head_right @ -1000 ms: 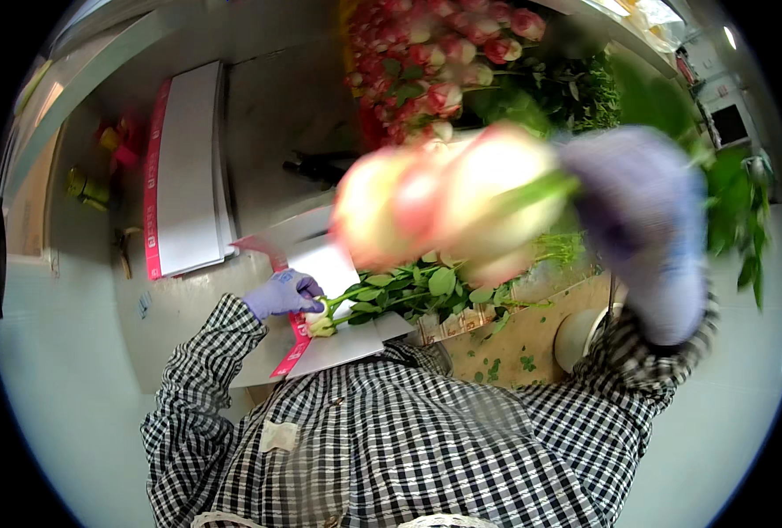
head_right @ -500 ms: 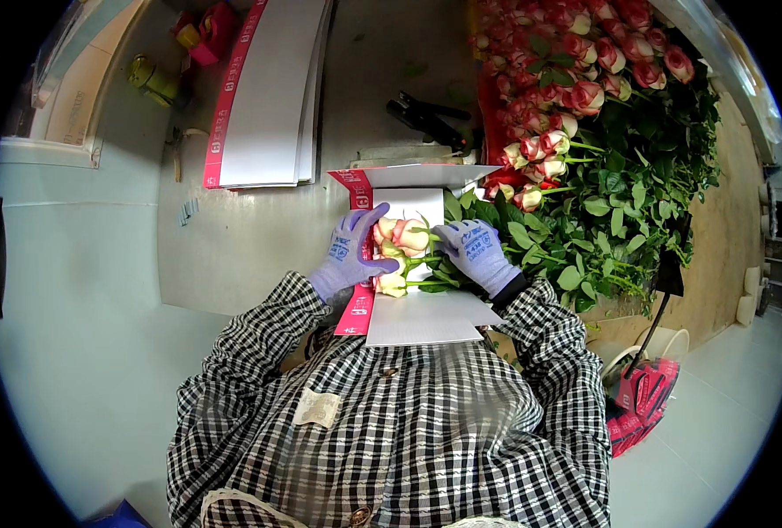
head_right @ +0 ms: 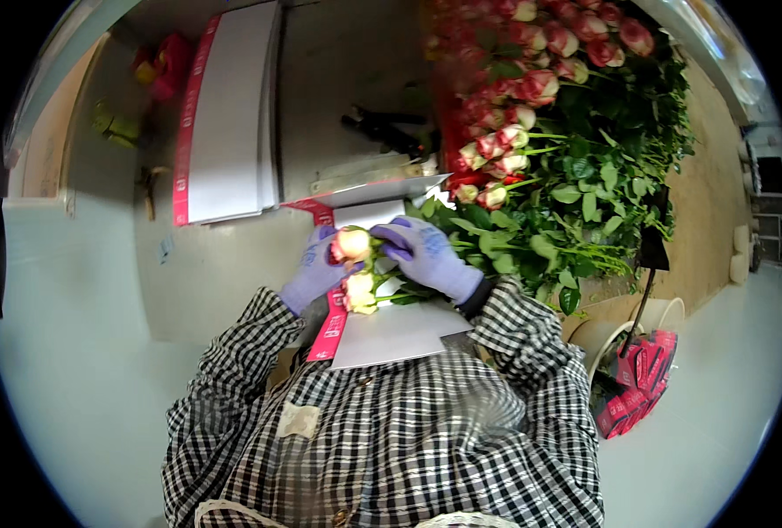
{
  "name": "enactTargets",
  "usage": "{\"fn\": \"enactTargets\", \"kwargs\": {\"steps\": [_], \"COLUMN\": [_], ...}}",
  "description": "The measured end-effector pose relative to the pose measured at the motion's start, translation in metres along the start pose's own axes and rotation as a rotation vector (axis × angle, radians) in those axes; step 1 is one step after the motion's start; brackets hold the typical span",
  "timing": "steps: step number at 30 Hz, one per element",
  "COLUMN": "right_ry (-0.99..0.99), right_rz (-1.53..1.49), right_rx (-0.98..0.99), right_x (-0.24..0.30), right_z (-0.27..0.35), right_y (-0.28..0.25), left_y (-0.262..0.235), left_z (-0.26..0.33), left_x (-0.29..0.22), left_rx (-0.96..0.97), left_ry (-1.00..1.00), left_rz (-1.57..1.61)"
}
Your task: The person repeatedly picks up bunches of roses, trims the stems, and places them into pink and blue boxes. They also handle green leafy stems, placing them into a basket. The person wears purple gloves and a checkered shirt while working at a metal table.
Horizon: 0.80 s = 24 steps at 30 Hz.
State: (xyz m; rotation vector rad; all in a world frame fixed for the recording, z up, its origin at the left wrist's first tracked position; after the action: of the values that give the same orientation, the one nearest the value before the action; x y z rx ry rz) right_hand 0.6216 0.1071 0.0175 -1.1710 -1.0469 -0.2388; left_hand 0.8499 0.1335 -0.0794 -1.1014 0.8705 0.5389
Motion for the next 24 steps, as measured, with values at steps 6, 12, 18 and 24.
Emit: {"fn": "enactTargets", "kwargs": {"steps": [6, 12, 18, 24], "right_ry": [0.136, 0.049, -0.026, 0.116], "right_rz": [0.065, 0.119, 0.201, 0.117], "right_rx": [-0.076, -0.064, -0.053, 0.035], "right_x": [-0.046, -0.045, -0.05, -0.006], "right_z": [-0.003, -0.012, -0.003, 0.01], "right_y": [0.045, 0.045, 0.049, -0.046], "left_y": [-0.012, -0.018, -0.023, -0.033], "left_z": [0.005, -0.006, -0.004, -0.004], "left_x": [-0.023, -0.02, -0.026, -0.019], "left_rx": [-0.089, 0.042, -0.022, 0.189], "left_ry": [-0.115, -0.156, 0.128, -0.011], "left_rz": [0.088, 0.246, 0.008, -0.083]}}
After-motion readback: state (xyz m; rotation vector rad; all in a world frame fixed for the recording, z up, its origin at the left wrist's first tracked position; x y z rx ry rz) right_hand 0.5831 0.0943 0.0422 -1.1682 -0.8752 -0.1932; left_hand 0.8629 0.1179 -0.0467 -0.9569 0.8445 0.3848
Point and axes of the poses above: each hand's wrist, its own z-axis away from the middle knuckle, its own y-axis out of the palm, x = y × z, the point moved 1 cm from there along -z, towards the middle knuckle, and after that the axes turned 3 degrees about x, right-handed, at the moved point
